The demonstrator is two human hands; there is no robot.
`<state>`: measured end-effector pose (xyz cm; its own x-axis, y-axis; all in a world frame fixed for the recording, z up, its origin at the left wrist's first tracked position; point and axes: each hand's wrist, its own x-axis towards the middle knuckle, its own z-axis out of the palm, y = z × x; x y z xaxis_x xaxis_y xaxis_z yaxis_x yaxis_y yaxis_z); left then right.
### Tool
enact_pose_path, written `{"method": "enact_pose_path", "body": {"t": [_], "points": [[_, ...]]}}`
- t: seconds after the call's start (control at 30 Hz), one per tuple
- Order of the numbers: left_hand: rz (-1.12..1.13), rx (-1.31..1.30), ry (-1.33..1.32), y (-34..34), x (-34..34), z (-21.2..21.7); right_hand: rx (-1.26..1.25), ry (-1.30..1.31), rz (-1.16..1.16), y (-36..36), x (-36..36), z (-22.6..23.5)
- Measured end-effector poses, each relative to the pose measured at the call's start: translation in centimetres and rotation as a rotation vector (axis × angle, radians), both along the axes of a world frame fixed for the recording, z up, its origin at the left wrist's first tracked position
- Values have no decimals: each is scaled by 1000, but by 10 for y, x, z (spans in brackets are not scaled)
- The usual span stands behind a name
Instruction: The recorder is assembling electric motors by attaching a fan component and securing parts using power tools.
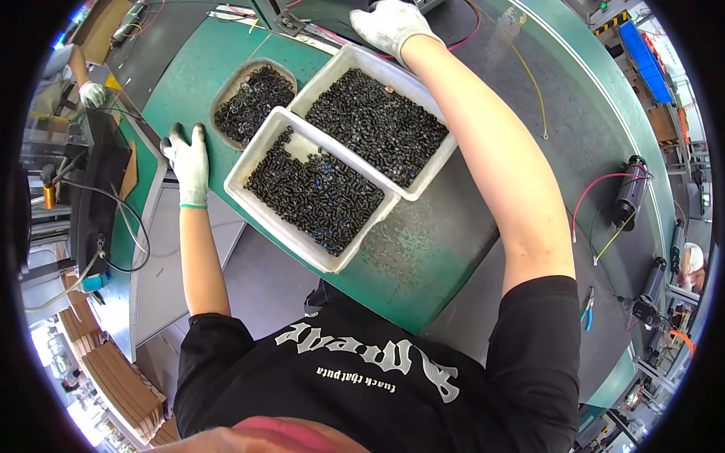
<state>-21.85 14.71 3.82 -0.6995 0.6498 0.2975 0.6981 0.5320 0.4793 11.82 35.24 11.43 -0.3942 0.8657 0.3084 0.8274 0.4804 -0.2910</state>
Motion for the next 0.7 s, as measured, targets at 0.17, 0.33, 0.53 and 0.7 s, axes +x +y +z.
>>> {"method": "enact_pose_path", "body": {"t": [0.17, 0.33, 0.53, 0.7], "points": [[1, 7, 6, 3, 8, 9, -669, 627, -64, 35, -17, -13], [3, -21, -61, -1, 16, 12, -722, 883, -251, 38, -30, -22], [2, -19, -83, 0, 16, 13, -351, 437, -143, 30, 97, -5], [-2, -59, -54, 1, 14, 15, -633, 410, -275, -102, 181, 88]]}}
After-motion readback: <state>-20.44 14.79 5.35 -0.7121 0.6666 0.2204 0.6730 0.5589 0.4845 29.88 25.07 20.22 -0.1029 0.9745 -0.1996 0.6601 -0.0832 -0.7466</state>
